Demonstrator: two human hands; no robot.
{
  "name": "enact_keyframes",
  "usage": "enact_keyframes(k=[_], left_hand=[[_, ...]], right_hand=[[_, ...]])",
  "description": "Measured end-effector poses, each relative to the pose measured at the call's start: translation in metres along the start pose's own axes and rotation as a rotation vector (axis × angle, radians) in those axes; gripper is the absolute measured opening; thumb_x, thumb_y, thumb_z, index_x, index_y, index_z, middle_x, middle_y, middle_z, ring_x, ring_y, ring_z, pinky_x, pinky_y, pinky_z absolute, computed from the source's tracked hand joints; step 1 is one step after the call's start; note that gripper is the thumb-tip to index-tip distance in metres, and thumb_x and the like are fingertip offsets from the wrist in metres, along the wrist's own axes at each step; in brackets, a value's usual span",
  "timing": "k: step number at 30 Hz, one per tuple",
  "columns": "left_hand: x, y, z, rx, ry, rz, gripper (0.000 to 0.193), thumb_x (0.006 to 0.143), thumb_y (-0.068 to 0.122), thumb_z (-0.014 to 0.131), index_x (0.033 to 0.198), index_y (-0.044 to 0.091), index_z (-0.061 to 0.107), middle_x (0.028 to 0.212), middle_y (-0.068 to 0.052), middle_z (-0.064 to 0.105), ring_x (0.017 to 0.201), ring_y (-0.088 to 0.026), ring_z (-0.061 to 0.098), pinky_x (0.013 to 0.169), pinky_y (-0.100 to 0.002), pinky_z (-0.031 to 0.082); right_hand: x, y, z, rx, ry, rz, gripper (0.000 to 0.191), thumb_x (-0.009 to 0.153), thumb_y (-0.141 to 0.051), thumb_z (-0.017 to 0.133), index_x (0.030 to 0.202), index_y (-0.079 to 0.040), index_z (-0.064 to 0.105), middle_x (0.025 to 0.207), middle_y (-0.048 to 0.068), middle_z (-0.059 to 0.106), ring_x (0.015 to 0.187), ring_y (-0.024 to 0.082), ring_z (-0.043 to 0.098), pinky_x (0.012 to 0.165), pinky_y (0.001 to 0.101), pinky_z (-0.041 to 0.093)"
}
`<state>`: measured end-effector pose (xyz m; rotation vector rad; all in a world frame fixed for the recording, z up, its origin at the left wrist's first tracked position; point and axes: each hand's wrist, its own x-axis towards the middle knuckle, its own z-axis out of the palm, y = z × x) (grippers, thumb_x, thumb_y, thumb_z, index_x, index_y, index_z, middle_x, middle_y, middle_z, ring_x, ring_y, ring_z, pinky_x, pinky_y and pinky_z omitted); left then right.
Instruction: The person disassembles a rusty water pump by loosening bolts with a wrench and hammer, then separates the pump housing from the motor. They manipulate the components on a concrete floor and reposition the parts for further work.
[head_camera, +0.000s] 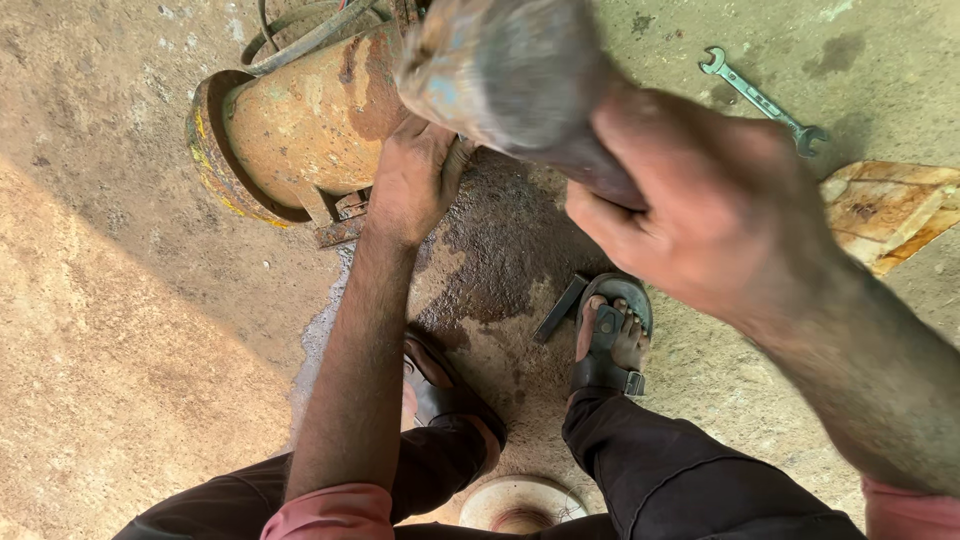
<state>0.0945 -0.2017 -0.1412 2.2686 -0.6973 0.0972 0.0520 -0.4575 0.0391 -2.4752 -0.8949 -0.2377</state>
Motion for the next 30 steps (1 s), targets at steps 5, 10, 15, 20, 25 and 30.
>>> enact_keyframes(k=[5,10,15,20,25,30], left_hand=[[0.002,-0.001,-0.003,0.037,-0.027,-0.059,0.014,0.102,0.01,0.067,0.114,0.003,0.065,0.103,-0.019,0.068,0.1,-0.032,0.07,0.09,-0.045,0.06],[-0.003,-0.002,-0.002,0.048,-0.023,-0.052,0.016,0.101,0.007,0.067,0.116,0.0,0.065,0.103,-0.02,0.068,0.104,-0.034,0.069,0.094,-0.047,0.059],[-0.004,-0.003,-0.002,0.047,-0.002,0.002,0.019,0.1,0.005,0.067,0.119,0.002,0.066,0.112,-0.021,0.07,0.111,-0.036,0.068,0.098,-0.048,0.058],[0.001,-0.008,0.002,0.066,0.015,0.003,0.035,0.087,0.013,0.073,0.119,0.001,0.067,0.113,-0.021,0.07,0.107,-0.032,0.07,0.094,-0.045,0.06],[-0.002,-0.011,0.004,0.055,-0.024,-0.041,0.019,0.103,0.01,0.064,0.12,0.002,0.064,0.107,-0.019,0.07,0.105,-0.026,0.073,0.095,-0.04,0.064],[0.0,-0.006,0.003,-0.008,-0.135,-0.247,0.023,0.107,0.026,0.059,0.116,0.006,0.066,0.09,-0.016,0.07,0.09,-0.026,0.072,0.081,-0.045,0.063]], right_hand=[[-0.013,0.007,0.024,-0.09,-0.169,0.078,0.075,0.087,-0.013,0.085,0.151,0.005,0.05,0.082,0.018,0.072,0.055,0.022,0.067,0.04,0.0321,0.057],[-0.02,0.007,0.01,-0.043,0.009,-0.042,0.062,0.098,-0.011,0.083,0.149,0.001,0.05,0.093,0.019,0.07,0.07,0.024,0.07,0.056,0.0316,0.061],[-0.004,-0.003,-0.001,0.054,0.061,-0.024,0.059,0.094,-0.009,0.082,0.144,0.001,0.051,0.078,0.01,0.067,0.062,0.019,0.068,0.056,0.0334,0.064],[-0.012,0.005,0.033,-0.096,-0.151,0.022,0.07,0.088,-0.015,0.085,0.148,0.001,0.053,0.08,0.014,0.071,0.055,0.018,0.065,0.043,0.0321,0.058],[-0.02,0.005,0.022,-0.055,-0.016,-0.053,0.057,0.1,-0.014,0.081,0.144,0.003,0.049,0.09,0.018,0.069,0.064,0.02,0.066,0.053,0.0293,0.058],[0.004,0.001,-0.005,-0.052,0.088,-0.095,0.056,0.101,-0.01,0.079,0.145,0.005,0.049,0.089,0.017,0.069,0.067,0.02,0.067,0.052,0.0299,0.059]])
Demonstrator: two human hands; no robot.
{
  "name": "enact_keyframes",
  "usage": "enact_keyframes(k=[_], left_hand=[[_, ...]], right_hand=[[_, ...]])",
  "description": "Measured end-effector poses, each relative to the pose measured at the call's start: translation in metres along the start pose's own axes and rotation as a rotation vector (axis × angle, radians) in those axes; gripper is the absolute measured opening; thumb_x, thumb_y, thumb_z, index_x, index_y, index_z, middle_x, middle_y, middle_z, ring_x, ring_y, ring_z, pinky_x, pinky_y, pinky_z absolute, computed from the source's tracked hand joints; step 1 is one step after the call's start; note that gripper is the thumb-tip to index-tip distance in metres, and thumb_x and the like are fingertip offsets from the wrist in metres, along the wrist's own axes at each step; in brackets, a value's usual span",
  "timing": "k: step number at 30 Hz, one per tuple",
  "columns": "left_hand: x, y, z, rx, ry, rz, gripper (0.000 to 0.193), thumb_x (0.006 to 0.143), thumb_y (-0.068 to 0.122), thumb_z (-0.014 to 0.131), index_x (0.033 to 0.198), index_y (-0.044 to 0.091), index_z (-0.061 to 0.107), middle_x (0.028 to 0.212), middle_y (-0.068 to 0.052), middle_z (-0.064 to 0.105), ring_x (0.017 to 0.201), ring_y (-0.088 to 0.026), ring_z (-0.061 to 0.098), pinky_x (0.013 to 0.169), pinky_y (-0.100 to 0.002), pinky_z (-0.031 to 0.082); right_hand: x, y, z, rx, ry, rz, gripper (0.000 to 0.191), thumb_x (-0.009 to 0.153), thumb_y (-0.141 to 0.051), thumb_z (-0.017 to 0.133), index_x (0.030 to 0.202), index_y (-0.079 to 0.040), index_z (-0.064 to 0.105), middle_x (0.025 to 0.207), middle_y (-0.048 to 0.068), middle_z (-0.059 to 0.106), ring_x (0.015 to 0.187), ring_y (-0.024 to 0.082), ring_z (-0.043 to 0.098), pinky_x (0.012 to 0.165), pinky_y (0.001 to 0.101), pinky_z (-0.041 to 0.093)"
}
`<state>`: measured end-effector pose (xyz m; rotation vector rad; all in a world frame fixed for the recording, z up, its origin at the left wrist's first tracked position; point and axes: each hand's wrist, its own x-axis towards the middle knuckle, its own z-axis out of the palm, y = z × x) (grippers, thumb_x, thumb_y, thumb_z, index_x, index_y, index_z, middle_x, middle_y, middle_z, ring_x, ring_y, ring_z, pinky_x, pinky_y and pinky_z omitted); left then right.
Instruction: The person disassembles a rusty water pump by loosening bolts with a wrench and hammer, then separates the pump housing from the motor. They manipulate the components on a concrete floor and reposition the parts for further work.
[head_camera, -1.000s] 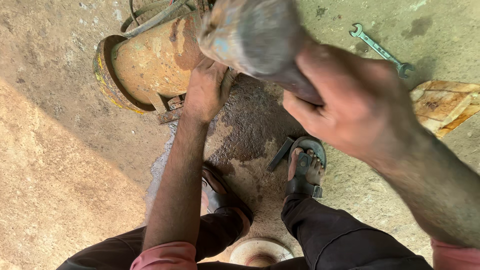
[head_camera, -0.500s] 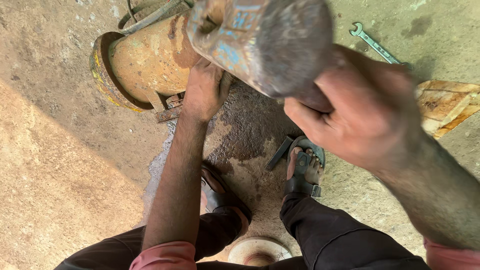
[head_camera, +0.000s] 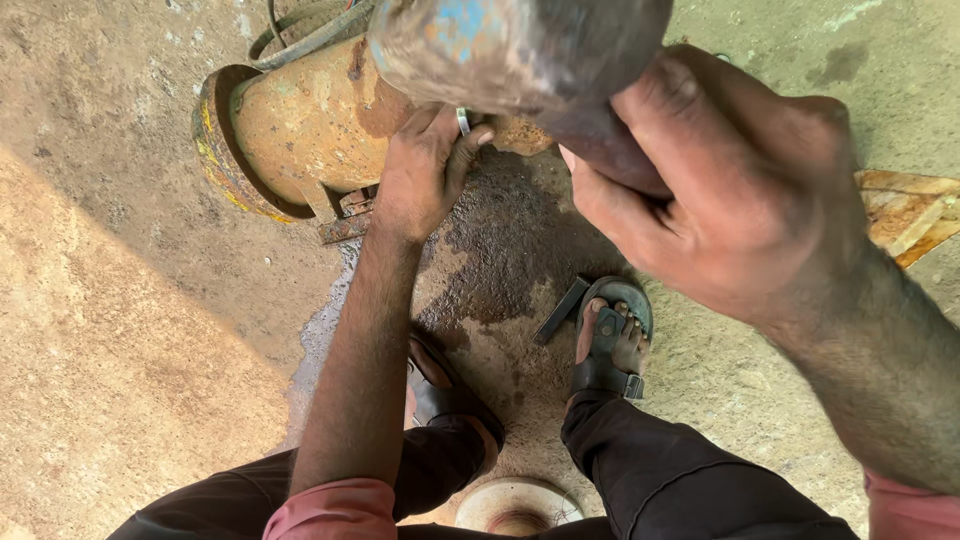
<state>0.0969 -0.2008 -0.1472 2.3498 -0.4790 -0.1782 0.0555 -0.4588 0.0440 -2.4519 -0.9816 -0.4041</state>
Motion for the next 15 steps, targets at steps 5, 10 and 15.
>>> enact_keyframes(k=[5,10,15], left_hand=[[0.0,0.003,-0.003,0.118,0.126,0.249,0.025,0.111,0.029,0.055,0.122,0.007,0.064,0.104,-0.014,0.07,0.103,-0.025,0.071,0.097,-0.046,0.06],[-0.002,0.005,-0.003,0.033,0.121,0.176,0.027,0.109,0.027,0.059,0.123,0.005,0.063,0.104,-0.015,0.068,0.103,-0.028,0.069,0.093,-0.045,0.06],[-0.002,0.006,-0.001,0.008,0.062,0.084,0.027,0.107,0.026,0.062,0.124,0.005,0.062,0.099,-0.017,0.067,0.099,-0.029,0.069,0.089,-0.045,0.06]], right_hand=[[0.003,0.002,0.014,-0.196,-0.254,0.055,0.064,0.09,-0.017,0.085,0.144,0.002,0.058,0.084,0.018,0.072,0.053,0.02,0.065,0.039,0.0312,0.056],[-0.011,0.002,-0.002,-0.193,-0.15,0.067,0.057,0.093,-0.015,0.084,0.14,0.002,0.057,0.089,0.019,0.072,0.062,0.022,0.067,0.044,0.0315,0.057],[0.002,0.0,-0.016,-0.119,-0.031,0.01,0.055,0.099,-0.013,0.079,0.145,0.002,0.053,0.091,0.015,0.068,0.069,0.019,0.068,0.051,0.0306,0.059]])
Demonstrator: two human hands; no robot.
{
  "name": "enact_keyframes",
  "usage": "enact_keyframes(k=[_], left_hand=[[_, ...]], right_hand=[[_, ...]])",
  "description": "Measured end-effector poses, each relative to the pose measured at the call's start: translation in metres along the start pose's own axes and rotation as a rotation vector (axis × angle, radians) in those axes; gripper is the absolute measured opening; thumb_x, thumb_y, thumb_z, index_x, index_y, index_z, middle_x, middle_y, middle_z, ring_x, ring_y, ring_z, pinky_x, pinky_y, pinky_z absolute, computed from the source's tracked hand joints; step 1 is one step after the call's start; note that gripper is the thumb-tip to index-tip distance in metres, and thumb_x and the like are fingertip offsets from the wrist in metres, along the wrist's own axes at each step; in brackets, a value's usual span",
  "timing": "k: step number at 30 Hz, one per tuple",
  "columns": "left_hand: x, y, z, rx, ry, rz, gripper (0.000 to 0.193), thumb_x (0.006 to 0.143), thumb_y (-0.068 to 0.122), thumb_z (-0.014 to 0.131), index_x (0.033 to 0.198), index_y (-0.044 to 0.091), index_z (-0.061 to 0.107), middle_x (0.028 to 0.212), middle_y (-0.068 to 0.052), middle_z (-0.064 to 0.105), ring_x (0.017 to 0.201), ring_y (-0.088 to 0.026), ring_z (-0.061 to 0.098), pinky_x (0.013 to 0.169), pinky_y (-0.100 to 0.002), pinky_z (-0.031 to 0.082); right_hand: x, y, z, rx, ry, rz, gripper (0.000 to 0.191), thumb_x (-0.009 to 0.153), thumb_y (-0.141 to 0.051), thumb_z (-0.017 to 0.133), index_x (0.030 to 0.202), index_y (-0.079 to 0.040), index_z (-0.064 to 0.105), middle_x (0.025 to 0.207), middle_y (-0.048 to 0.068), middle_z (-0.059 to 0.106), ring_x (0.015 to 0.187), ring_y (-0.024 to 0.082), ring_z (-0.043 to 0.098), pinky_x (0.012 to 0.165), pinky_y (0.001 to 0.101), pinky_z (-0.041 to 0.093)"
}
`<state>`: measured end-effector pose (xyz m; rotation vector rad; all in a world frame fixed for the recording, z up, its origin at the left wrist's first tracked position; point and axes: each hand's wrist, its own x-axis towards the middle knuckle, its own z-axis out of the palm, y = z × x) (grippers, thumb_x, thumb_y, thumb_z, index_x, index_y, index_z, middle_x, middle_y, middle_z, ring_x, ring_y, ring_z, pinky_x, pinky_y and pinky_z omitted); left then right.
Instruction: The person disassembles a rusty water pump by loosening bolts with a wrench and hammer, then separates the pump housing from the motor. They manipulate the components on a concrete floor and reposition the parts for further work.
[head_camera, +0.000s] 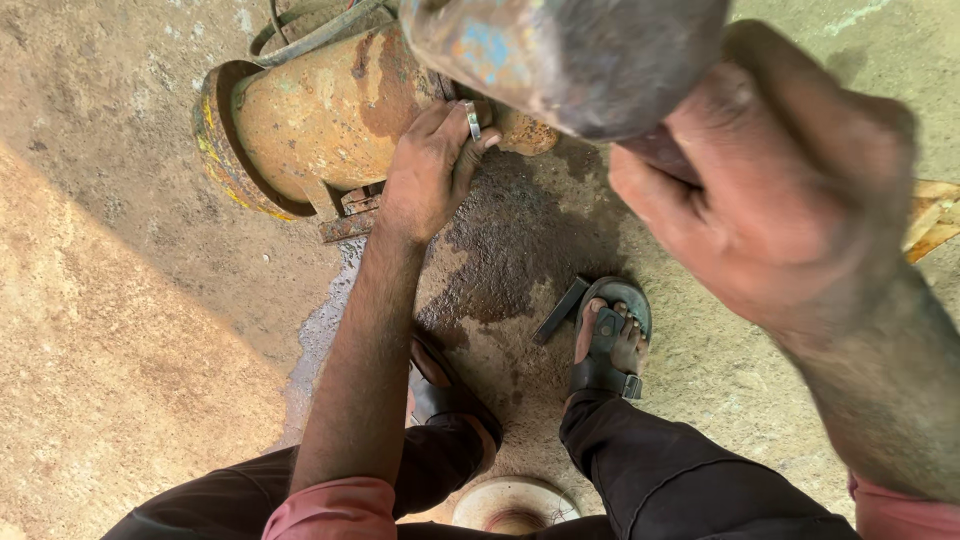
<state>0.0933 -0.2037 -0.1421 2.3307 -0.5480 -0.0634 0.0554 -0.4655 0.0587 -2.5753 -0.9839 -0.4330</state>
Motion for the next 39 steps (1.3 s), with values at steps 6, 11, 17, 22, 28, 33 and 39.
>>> enact_keyframes(k=[6,11,17,22,28,33,39], left_hand=[[-0.002,-0.006,0.0,0.156,0.094,0.201,0.022,0.101,0.016,0.061,0.121,0.006,0.062,0.116,-0.018,0.069,0.115,-0.031,0.068,0.105,-0.046,0.056],[0.0,-0.005,0.002,-0.006,0.066,0.151,0.023,0.108,0.017,0.061,0.127,0.004,0.063,0.116,-0.018,0.068,0.116,-0.031,0.068,0.105,-0.046,0.057],[-0.001,-0.003,0.001,0.064,0.026,0.12,0.022,0.107,0.017,0.062,0.125,0.004,0.064,0.117,-0.019,0.067,0.116,-0.032,0.067,0.103,-0.046,0.057],[-0.004,-0.006,-0.003,0.026,0.065,0.147,0.022,0.099,0.011,0.063,0.12,0.003,0.064,0.119,-0.019,0.067,0.12,-0.034,0.065,0.109,-0.047,0.054],[0.0,-0.005,0.002,-0.04,0.042,0.119,0.022,0.106,0.015,0.063,0.125,0.003,0.063,0.123,-0.019,0.068,0.122,-0.035,0.065,0.108,-0.048,0.052],[0.0,-0.002,-0.001,0.076,0.026,0.163,0.022,0.109,0.018,0.061,0.127,0.005,0.063,0.122,-0.018,0.069,0.123,-0.033,0.065,0.11,-0.049,0.051],[0.0,0.001,-0.002,-0.016,0.029,0.069,0.026,0.108,0.021,0.059,0.128,0.004,0.063,0.116,-0.018,0.069,0.116,-0.031,0.067,0.104,-0.046,0.055]], right_hand=[[-0.006,-0.011,0.035,-0.081,-0.148,0.033,0.066,0.085,-0.021,0.089,0.14,-0.002,0.059,0.092,0.018,0.073,0.059,0.02,0.067,0.041,0.0304,0.057],[-0.016,-0.007,0.012,-0.019,-0.068,0.044,0.057,0.093,-0.016,0.087,0.138,0.0,0.056,0.095,0.02,0.07,0.071,0.024,0.07,0.049,0.0336,0.059],[0.003,-0.01,0.019,-0.104,-0.099,0.039,0.049,0.093,-0.024,0.084,0.128,-0.002,0.058,0.095,0.02,0.072,0.066,0.023,0.069,0.046,0.0329,0.059],[-0.015,-0.01,0.036,-0.054,-0.2,0.069,0.063,0.09,-0.019,0.083,0.145,-0.001,0.058,0.091,0.02,0.072,0.053,0.021,0.065,0.037,0.0324,0.056],[-0.017,-0.009,0.006,0.056,-0.027,0.058,0.057,0.103,-0.016,0.079,0.151,-0.008,0.05,0.097,0.016,0.067,0.07,0.019,0.067,0.054,0.0308,0.06],[-0.002,-0.013,0.029,-0.008,-0.114,0.072,0.065,0.098,-0.017,0.084,0.153,-0.006,0.05,0.095,0.015,0.069,0.065,0.018,0.066,0.049,0.031,0.058],[-0.024,-0.009,0.032,0.043,-0.072,0.06,0.074,0.088,-0.012,0.086,0.15,0.0,0.046,0.091,0.019,0.068,0.066,0.022,0.067,0.048,0.0317,0.059]])
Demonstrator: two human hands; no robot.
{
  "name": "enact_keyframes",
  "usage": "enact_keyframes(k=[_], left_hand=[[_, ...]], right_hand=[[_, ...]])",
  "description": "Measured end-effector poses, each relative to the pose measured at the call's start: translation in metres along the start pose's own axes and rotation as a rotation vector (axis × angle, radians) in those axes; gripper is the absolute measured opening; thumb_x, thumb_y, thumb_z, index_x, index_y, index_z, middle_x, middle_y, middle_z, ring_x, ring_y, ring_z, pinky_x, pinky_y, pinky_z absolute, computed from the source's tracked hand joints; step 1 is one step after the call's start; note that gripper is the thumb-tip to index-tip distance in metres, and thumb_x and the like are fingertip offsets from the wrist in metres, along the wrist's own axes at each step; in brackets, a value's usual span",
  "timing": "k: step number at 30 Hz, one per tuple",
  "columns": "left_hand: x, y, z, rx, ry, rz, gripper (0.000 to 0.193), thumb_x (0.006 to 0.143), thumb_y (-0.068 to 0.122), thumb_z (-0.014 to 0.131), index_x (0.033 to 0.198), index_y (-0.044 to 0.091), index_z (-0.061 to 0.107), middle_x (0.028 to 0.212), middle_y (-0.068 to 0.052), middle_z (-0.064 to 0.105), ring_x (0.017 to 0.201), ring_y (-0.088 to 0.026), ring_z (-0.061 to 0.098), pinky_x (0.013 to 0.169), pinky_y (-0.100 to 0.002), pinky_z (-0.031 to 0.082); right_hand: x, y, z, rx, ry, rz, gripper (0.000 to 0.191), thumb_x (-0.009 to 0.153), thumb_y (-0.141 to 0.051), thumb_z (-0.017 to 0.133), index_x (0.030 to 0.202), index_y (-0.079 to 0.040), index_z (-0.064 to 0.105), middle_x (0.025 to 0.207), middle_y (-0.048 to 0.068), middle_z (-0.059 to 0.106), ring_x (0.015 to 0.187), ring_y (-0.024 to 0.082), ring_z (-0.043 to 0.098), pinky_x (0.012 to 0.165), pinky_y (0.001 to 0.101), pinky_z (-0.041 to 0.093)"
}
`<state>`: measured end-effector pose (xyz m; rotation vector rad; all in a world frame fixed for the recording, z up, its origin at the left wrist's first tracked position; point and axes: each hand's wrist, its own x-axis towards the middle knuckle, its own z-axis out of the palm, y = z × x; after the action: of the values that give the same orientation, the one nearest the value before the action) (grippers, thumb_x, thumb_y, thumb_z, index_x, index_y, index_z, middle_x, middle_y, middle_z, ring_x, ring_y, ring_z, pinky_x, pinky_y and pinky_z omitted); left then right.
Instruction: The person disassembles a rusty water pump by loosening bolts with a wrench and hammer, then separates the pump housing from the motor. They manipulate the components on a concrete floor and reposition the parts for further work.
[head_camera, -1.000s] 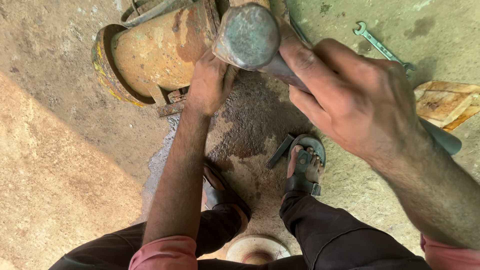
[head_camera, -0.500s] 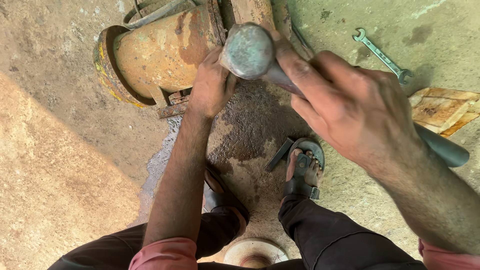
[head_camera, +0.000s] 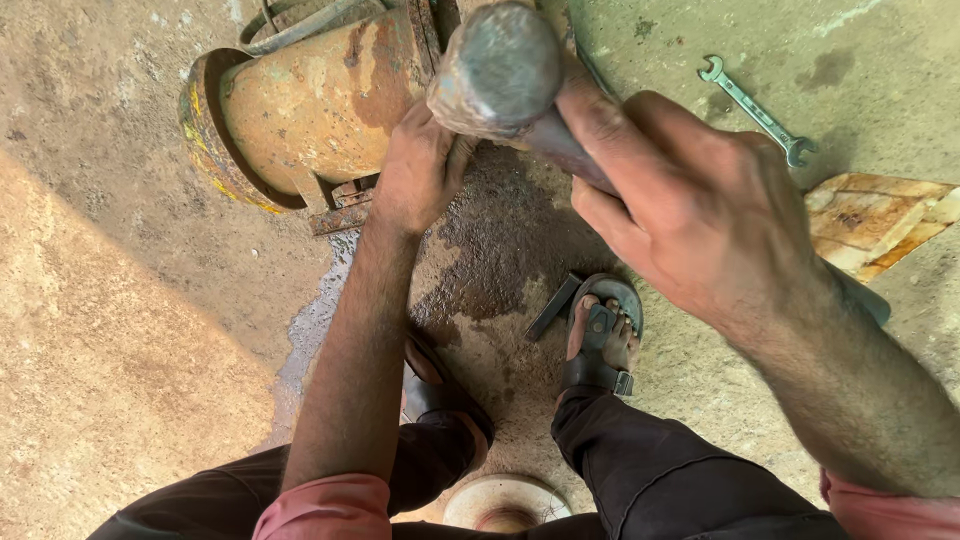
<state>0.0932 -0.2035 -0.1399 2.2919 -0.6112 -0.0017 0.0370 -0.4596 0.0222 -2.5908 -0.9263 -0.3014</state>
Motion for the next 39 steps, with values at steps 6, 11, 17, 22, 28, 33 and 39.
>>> enact_keyframes(k=[6,11,17,22,28,33,39], left_hand=[[0.002,-0.002,0.003,0.04,-0.1,-0.144,0.026,0.108,0.027,0.06,0.119,0.004,0.063,0.106,-0.017,0.068,0.107,-0.03,0.068,0.097,-0.046,0.059],[-0.002,-0.005,0.0,0.036,0.019,0.087,0.024,0.104,0.017,0.063,0.126,0.006,0.063,0.123,-0.016,0.067,0.122,-0.03,0.064,0.109,-0.047,0.054],[-0.005,-0.015,0.008,0.054,0.02,0.083,0.032,0.098,0.012,0.065,0.128,0.004,0.062,0.128,-0.018,0.065,0.125,-0.032,0.062,0.111,-0.046,0.053],[-0.006,-0.018,0.015,0.055,-0.062,-0.022,0.026,0.11,0.018,0.065,0.133,0.009,0.061,0.126,-0.014,0.068,0.126,-0.028,0.066,0.114,-0.044,0.053],[-0.001,-0.017,0.014,-0.045,0.014,-0.025,0.042,0.089,0.022,0.076,0.125,0.005,0.062,0.125,-0.019,0.066,0.12,-0.03,0.064,0.104,-0.045,0.053],[-0.001,-0.015,0.013,0.064,0.062,0.099,0.024,0.103,0.009,0.061,0.126,0.004,0.061,0.129,-0.021,0.065,0.123,-0.028,0.066,0.109,-0.043,0.055],[0.001,-0.001,0.004,-0.061,-0.037,-0.114,0.019,0.109,0.021,0.06,0.118,0.005,0.063,0.1,-0.015,0.067,0.101,-0.027,0.068,0.093,-0.044,0.058]], right_hand=[[0.018,-0.002,-0.03,0.075,0.136,0.006,0.061,0.102,-0.003,0.078,0.154,-0.011,0.048,0.099,0.015,0.07,0.068,0.018,0.068,0.057,0.0313,0.063],[0.025,-0.007,0.0,-0.029,-0.092,0.026,0.066,0.089,-0.011,0.085,0.147,0.003,0.057,0.092,0.019,0.07,0.062,0.022,0.068,0.045,0.0323,0.059],[0.004,-0.009,-0.017,0.041,-0.021,0.001,0.041,0.088,-0.011,0.084,0.117,0.007,0.062,0.087,0.022,0.069,0.062,0.025,0.067,0.042,0.0317,0.057],[0.023,-0.011,-0.028,0.08,0.11,-0.002,0.021,0.096,-0.007,0.078,0.11,-0.001,0.063,0.081,0.016,0.067,0.052,0.016,0.059,0.041,0.0311,0.052],[0.01,-0.007,0.012,-0.172,-0.138,-0.066,0.055,0.091,-0.018,0.083,0.139,-0.002,0.062,0.089,0.019,0.07,0.049,0.016,0.061,0.032,0.0272,0.052],[0.002,-0.004,-0.007,0.051,-0.033,0.017,0.052,0.096,-0.016,0.081,0.139,0.002,0.059,0.093,0.02,0.069,0.062,0.021,0.065,0.046,0.0305,0.057],[0.017,0.006,-0.012,0.08,0.03,0.078,0.044,0.097,-0.008,0.076,0.138,-0.001,0.06,0.086,0.017,0.07,0.06,0.02,0.066,0.044,0.0307,0.056]])
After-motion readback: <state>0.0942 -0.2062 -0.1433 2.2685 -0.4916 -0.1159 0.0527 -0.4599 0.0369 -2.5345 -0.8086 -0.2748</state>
